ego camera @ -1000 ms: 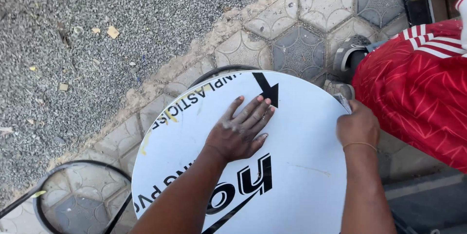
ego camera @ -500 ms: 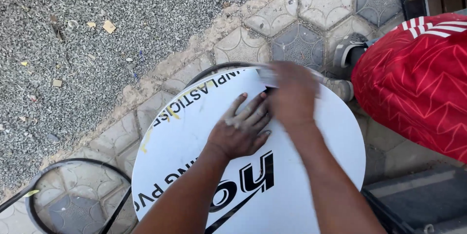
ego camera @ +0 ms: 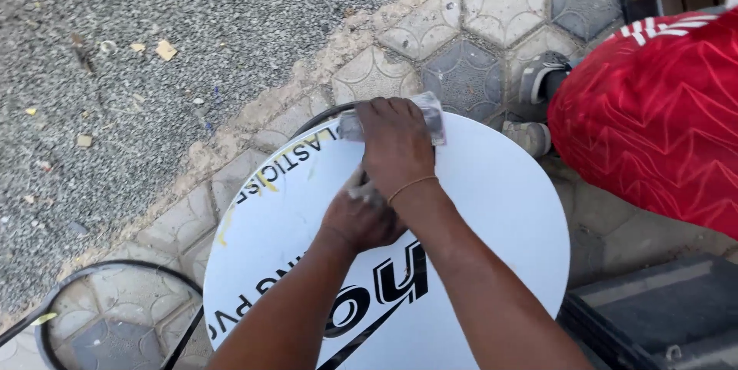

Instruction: Preparing filler material in a cup, applying it to the edges of circular boards, and sanding the edges smooth.

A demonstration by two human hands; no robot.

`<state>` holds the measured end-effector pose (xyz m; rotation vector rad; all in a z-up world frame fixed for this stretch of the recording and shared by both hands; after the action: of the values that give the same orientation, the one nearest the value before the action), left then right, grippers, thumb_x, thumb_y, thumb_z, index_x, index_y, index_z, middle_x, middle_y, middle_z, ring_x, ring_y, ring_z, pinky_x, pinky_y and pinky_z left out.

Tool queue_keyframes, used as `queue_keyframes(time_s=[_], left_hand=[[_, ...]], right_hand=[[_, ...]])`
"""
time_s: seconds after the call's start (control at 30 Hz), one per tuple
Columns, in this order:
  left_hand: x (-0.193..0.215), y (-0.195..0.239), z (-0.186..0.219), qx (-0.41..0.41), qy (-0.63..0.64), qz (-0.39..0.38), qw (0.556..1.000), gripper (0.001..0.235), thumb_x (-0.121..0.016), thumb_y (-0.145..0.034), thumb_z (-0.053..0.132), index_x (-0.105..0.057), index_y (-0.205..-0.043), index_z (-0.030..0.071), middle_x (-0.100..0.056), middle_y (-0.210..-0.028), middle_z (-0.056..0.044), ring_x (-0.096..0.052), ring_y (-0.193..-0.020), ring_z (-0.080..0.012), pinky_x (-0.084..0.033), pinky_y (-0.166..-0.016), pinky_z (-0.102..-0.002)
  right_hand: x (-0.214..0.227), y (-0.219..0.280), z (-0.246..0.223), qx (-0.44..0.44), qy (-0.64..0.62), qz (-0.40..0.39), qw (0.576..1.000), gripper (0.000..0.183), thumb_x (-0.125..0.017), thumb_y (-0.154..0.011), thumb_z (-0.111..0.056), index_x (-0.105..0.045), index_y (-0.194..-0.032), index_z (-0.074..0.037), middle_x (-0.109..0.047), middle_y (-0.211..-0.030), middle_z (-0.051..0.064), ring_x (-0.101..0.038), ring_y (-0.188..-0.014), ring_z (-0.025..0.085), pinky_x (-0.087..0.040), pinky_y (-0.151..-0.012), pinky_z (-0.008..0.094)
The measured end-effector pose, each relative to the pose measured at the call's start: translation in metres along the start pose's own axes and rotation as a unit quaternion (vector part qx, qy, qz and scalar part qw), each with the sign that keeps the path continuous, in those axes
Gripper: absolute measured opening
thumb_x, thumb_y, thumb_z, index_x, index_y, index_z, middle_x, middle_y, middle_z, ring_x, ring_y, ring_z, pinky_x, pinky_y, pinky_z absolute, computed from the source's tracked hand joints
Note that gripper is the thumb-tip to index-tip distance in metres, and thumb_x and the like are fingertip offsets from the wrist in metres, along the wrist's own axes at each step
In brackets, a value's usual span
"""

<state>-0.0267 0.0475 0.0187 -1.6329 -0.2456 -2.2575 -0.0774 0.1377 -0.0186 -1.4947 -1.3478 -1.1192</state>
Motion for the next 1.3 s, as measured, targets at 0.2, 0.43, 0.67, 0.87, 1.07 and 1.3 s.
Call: queue_keyframes(time_s=[0.2,0.43,0.67,0.87,1.07,1.3], left_hand=[[-0.004,0.002,-0.002,0.009,0.036,-0.018,0.999,0.06,-0.032,-0.104,0.05,-0.051,-0.151,0.019,-0.039,-0.165,-0.005,-0.035,-0.153,-0.0232,-0.021,-0.126,-0.053],[-0.005,0.0,-0.001,0.008,0.03,-0.083,0.996,0.064,-0.025,-0.105,0.05,-0.039,-0.159,0.019,-0.03,-0.17,-0.006,-0.028,-0.155,-0.0236,-0.017,-0.126,-0.054],[0.009,-0.003,-0.002,0.009,0.022,-0.059,0.998,0.057,-0.03,-0.101,0.053,-0.056,-0.139,0.02,-0.051,-0.144,-0.001,-0.044,-0.139,-0.0243,-0.021,-0.124,-0.056],[0.004,-0.005,-0.005,0.013,0.057,0.04,0.998,0.048,-0.044,-0.094,0.051,-0.074,-0.112,0.019,-0.07,-0.114,0.0,-0.06,-0.121,-0.0262,-0.027,-0.124,-0.058],[0.009,0.007,-0.006,0.017,0.113,0.151,0.982,0.045,-0.053,-0.092,0.043,-0.071,-0.119,0.012,-0.064,-0.126,-0.008,-0.055,-0.13,-0.028,-0.032,-0.124,-0.057],[0.051,0.021,-0.011,0.075,0.068,0.083,0.991,0.048,-0.042,-0.103,0.031,-0.061,-0.141,0.011,-0.059,-0.142,-0.003,-0.046,-0.144,-0.021,-0.026,-0.129,-0.043]], right_hand=[[0.049,0.105,0.156,-0.16,0.109,0.018,0.981,0.061,-0.062,-0.081,0.001,-0.068,-0.137,-0.021,-0.07,-0.118,0.011,-0.066,-0.107,0.038,-0.05,-0.096,0.053],[0.063,0.269,0.237,-0.578,0.082,-0.166,0.795,0.058,-0.053,-0.085,-0.02,-0.063,-0.141,-0.033,-0.07,-0.127,0.011,-0.066,-0.119,0.038,-0.053,-0.095,0.057],[0.016,0.034,0.064,-0.277,0.029,-0.023,0.96,0.051,-0.065,-0.078,0.003,-0.072,-0.127,-0.008,-0.072,-0.122,0.012,-0.062,-0.122,0.036,-0.045,-0.106,0.049],[0.005,-0.011,-0.052,0.076,-0.083,-0.033,0.993,0.031,-0.072,-0.08,-0.011,-0.075,-0.11,-0.017,-0.072,-0.108,0.004,-0.065,-0.11,0.029,-0.045,-0.102,0.043],[0.009,0.04,0.128,-0.117,0.043,-0.108,0.986,0.064,-0.071,-0.076,-0.02,-0.064,-0.139,-0.028,-0.068,-0.127,0.004,-0.06,-0.124,0.027,-0.042,-0.11,0.041],[-0.032,0.017,-0.042,0.063,0.089,-0.001,0.994,0.037,-0.062,-0.083,-0.006,-0.077,-0.113,-0.021,-0.074,-0.105,0.002,-0.067,-0.103,0.027,-0.051,-0.097,0.04]])
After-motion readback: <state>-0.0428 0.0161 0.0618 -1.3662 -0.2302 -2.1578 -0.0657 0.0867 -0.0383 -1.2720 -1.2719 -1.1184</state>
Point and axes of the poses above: each hand's wrist, its own y-axis away from the middle knuckle, its own x-axis out of the back of the hand, z = x × y, the point moved 5 cm from there along -y, towards the middle knuckle
